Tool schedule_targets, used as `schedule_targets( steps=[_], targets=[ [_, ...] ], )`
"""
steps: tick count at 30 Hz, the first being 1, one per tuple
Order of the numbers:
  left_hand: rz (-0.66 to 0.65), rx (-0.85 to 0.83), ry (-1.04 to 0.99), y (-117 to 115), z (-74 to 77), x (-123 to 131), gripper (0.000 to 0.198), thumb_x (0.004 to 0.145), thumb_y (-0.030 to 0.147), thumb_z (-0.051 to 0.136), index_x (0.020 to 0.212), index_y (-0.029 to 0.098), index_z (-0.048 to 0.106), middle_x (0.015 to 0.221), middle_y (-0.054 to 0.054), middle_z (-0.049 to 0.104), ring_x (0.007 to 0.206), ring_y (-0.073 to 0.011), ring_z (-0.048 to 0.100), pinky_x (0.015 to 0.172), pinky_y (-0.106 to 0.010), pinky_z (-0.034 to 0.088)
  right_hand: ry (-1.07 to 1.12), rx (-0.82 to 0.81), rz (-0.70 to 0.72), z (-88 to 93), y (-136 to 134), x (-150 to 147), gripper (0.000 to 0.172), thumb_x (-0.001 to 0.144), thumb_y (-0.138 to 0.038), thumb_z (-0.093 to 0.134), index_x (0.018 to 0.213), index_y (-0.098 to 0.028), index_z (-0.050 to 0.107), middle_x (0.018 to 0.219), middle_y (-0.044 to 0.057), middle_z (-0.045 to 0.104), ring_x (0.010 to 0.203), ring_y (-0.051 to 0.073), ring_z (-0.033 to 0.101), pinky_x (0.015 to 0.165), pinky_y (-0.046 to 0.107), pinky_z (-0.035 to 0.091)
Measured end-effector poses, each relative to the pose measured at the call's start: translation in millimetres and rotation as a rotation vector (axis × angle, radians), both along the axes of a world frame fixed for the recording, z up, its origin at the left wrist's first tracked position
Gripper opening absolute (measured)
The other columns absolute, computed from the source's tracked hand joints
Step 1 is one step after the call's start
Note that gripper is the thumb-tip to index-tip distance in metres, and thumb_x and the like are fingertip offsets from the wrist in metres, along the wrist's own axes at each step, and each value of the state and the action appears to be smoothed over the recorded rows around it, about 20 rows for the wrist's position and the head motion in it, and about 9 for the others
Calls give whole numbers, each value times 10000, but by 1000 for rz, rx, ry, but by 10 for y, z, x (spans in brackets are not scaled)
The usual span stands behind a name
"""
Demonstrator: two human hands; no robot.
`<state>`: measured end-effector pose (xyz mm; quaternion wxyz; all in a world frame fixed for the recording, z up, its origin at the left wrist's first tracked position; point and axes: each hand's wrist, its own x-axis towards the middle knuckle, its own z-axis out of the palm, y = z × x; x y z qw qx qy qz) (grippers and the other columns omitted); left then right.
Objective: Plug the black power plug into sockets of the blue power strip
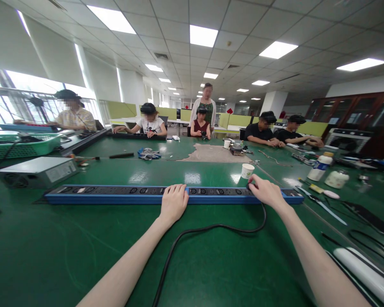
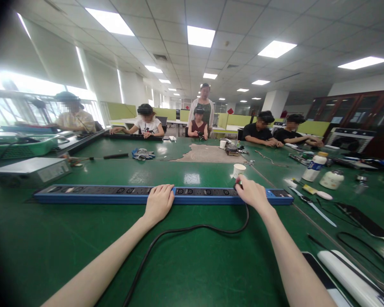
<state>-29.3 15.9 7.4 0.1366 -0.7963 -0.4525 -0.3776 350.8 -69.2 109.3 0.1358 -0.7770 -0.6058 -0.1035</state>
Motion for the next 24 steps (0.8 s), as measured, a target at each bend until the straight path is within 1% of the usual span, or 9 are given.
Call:
schedule_targets(
  steps=[4,7,10,13,15,18,20,22,24],
  targets=[
    [-1,2,1,6,-7,6,369,1073,302,401,1302,229,681,1285,-115,732,1235,-289,627,1108,-473,409,175,269,-72,242,-84,271,347,970,-471,463,1183,-287,665,838,26,711,780,218,626,689,293,379],
    [-3,4,2,2,-9,7,369,1072,303,403,1302,235,683,1290,-116,731,1238,-290,627,1107,-474,409,225,353,-133,291,-138,512,365,935,-492,494,1154,-282,697,794,26,699,753,220,609,680,299,387],
    [-7,0,-4,-1,-8,7,367,1071,302,407,1298,236,687,1287,-119,731,1240,-289,628,1104,-470,412,278,336,-207,196,-165,769,386,909,-511,517,1098,-263,745,780,43,706,744,227,620,678,314,416],
    [-12,5,-8,2,-8,8,363,1070,303,412,1294,232,689,1287,-118,732,1236,-288,630,1099,-466,415,352,278,-224,36,-176,1007,397,870,-526,573,1055,-238,774,795,56,728,740,228,652,694,327,472],
    [-10,16,-4,8,-13,9,359,1071,305,416,1294,231,687,1285,-114,734,1228,-287,633,1092,-465,418,469,226,-230,-63,-182,1118,391,854,-512,599,1044,-220,777,807,64,740,718,215,668,690,325,514],
    [-5,33,8,20,-25,9,352,1071,304,426,1291,222,688,1276,-112,738,1214,-287,637,1082,-468,423,721,164,-228,-166,-193,1191,371,863,-474,599,1062,-209,763,804,71,744,716,197,690,671,304,571],
    [-5,40,14,27,-33,8,348,1070,302,431,1286,216,690,1276,-112,738,1210,-289,638,1079,-470,423,802,144,-225,-204,-201,1202,363,854,-473,630,1075,-212,752,793,71,740,734,195,699,668,294,594],
    [-8,45,13,32,-38,8,345,1069,298,434,1287,216,689,1277,-112,737,1211,-290,637,1077,-471,424,766,145,-222,-224,-207,1217,364,836,-476,672,1085,-220,743,801,67,741,740,196,701,677,298,607],
    [-11,49,8,35,-40,9,342,1067,294,439,1288,221,689,1274,-111,739,1210,-292,638,1074,-470,424,639,158,-208,-235,-213,1253,357,825,-464,691,1095,-234,737,813,59,742,738,197,699,699,316,613]
  ],
)
